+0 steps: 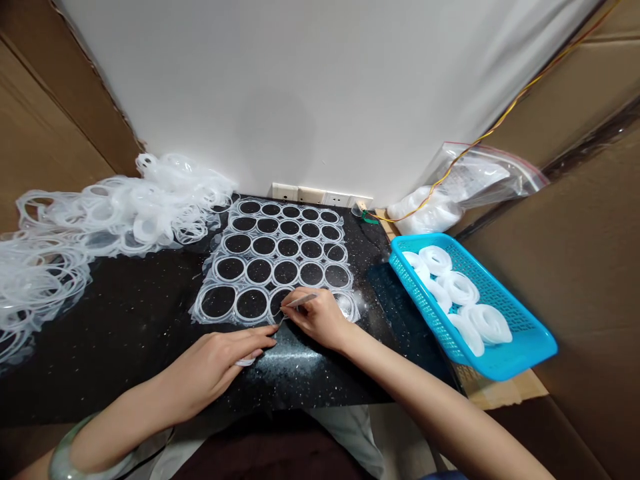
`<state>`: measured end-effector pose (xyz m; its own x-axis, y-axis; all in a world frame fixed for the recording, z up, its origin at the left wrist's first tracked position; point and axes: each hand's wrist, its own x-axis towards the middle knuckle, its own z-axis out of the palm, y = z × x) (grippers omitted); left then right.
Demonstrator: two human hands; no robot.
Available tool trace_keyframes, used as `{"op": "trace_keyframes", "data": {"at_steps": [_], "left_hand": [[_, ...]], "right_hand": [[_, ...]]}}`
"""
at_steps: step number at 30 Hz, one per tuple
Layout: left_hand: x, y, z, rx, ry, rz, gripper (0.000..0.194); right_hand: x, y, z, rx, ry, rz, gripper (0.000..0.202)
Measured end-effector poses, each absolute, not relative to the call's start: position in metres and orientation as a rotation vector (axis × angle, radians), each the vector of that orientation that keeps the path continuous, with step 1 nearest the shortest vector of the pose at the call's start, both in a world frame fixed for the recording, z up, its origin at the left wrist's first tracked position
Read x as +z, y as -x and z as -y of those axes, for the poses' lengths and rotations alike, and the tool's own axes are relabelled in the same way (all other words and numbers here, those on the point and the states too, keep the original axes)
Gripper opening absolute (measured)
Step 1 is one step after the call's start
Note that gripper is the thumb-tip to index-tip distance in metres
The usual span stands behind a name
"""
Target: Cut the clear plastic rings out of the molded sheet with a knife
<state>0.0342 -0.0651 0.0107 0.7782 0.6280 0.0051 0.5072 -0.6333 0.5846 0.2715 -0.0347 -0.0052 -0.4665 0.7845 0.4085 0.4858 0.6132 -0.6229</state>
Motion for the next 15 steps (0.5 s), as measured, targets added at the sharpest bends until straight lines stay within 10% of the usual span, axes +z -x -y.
{"op": "trace_keyframes", "data": {"at_steps": [15], "left_hand": [[0.030,-0.064,0.050,0.451,-2.472,-0.723,0.022]], "right_hand": [[0.028,-0.349,0.028,0.537,1.345,1.571,0.024]]}}
